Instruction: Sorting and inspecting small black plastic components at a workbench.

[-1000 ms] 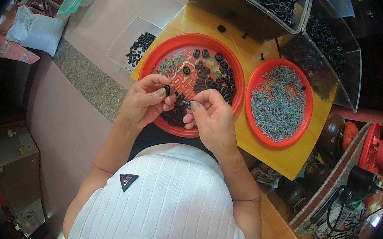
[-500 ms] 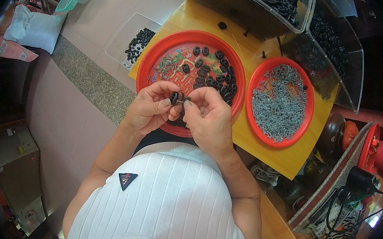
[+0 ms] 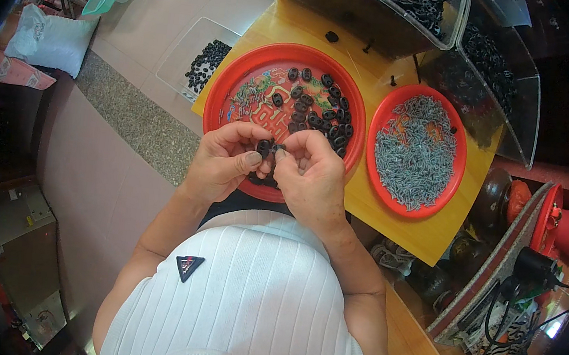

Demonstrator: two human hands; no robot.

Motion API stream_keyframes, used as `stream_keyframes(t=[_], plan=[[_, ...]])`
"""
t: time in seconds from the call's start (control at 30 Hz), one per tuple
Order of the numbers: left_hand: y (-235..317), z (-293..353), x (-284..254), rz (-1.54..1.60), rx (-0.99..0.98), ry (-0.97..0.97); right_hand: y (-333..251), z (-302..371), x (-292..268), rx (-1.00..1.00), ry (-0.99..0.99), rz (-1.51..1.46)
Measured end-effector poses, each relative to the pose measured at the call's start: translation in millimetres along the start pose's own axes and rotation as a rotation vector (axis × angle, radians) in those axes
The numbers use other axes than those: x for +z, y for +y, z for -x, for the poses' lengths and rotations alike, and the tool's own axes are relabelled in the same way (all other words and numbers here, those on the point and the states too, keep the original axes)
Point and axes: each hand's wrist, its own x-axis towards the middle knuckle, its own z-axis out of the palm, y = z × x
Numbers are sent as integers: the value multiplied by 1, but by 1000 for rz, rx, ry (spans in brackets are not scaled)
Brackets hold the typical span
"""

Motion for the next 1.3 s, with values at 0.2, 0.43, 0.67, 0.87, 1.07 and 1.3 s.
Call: stream_keyframes(t=[0.2, 0.43, 0.67, 0.87, 1.07, 1.3], plan=[[-1, 1, 0, -69, 4, 23, 0, 0, 2, 11, 10, -14], [0, 1, 3, -108, 17, 16, -5, 0, 2, 69, -48, -10], [-3, 1, -1, -108, 42, 22, 1, -2, 5, 36, -29, -49], [-3, 2, -1, -127, 24, 34, 2, -2, 5, 38, -35, -44], [-3, 3, -1, -155, 28, 54, 2, -2, 3, 57, -82, -36], [-3, 3, -3, -155, 25, 59, 4, -5, -1, 56, -120, -51]])
